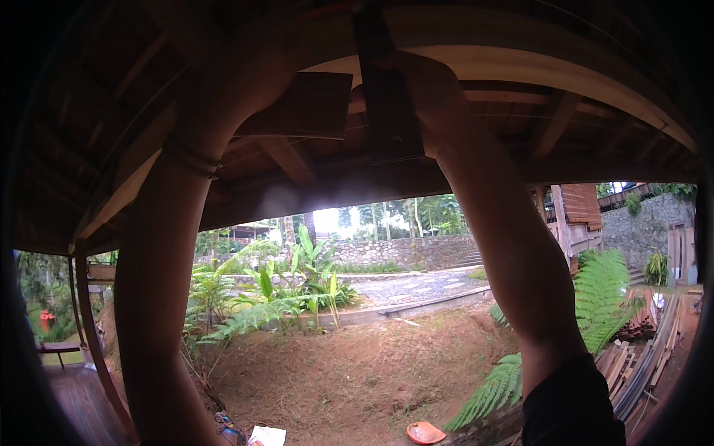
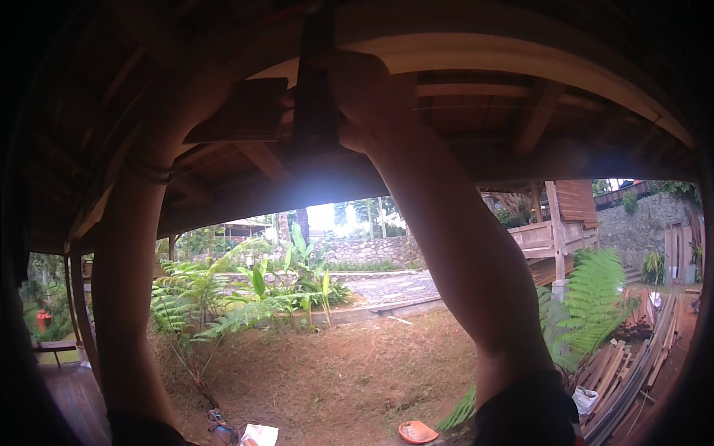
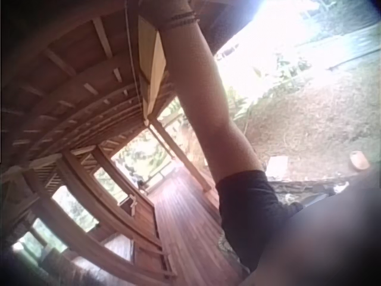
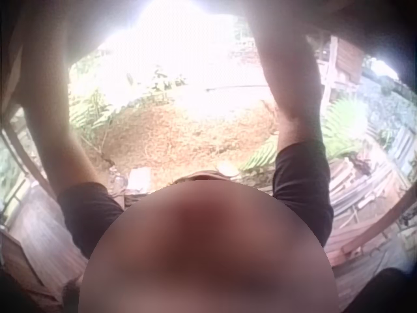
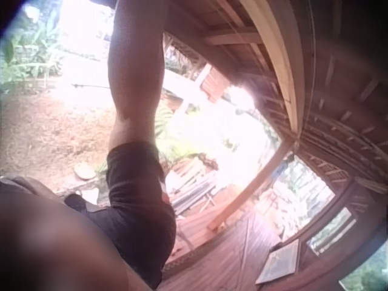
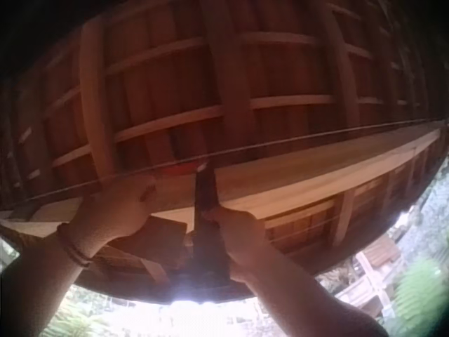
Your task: The person measures and marks a small wooden plank using a ruler and pencil, then positions and secures the plank to the underside of a wooden ceiling structure. The person repeats the process with another plank, aligning and fastening it in place.
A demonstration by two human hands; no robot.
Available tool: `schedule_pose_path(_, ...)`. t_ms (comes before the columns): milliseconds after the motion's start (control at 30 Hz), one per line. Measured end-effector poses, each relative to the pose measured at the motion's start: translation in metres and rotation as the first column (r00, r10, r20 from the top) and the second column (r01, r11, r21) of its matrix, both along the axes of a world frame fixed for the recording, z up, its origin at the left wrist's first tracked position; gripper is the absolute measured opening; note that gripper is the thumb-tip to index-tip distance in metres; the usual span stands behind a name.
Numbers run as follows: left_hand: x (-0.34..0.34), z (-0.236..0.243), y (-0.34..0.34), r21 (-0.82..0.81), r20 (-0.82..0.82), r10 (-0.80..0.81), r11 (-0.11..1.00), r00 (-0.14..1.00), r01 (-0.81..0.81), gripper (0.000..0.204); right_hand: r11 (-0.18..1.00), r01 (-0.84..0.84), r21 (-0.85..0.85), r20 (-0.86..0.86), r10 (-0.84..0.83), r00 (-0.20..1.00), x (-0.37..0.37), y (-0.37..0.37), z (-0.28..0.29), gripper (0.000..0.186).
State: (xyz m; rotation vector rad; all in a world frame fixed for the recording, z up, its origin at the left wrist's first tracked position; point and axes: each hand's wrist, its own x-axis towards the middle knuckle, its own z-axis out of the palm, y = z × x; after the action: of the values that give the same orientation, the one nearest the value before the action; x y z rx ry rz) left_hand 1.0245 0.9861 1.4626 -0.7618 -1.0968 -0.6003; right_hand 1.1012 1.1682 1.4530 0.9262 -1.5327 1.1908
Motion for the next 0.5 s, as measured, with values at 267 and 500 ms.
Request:
schedule_pose_path(267, -0.003, 0.056, -0.002, -0.133, -0.078, 0.346, 0.926, 0.935, -0.354, 0.032, 0.998, -0.009, 0.065, 0.013, 0.008, 1.0, 0.0, 0.0, -0.001, 0.027)
schedule_pose_path(500, 0.021, 0.059, 0.018, -0.565, 0.124, -0.614, 0.602, 0.78, 0.564, 0.032, 0.991, -0.135, 0.027, 0.095, 0.132, 0.987, -0.003, 0.008, -0.017, 0.025)
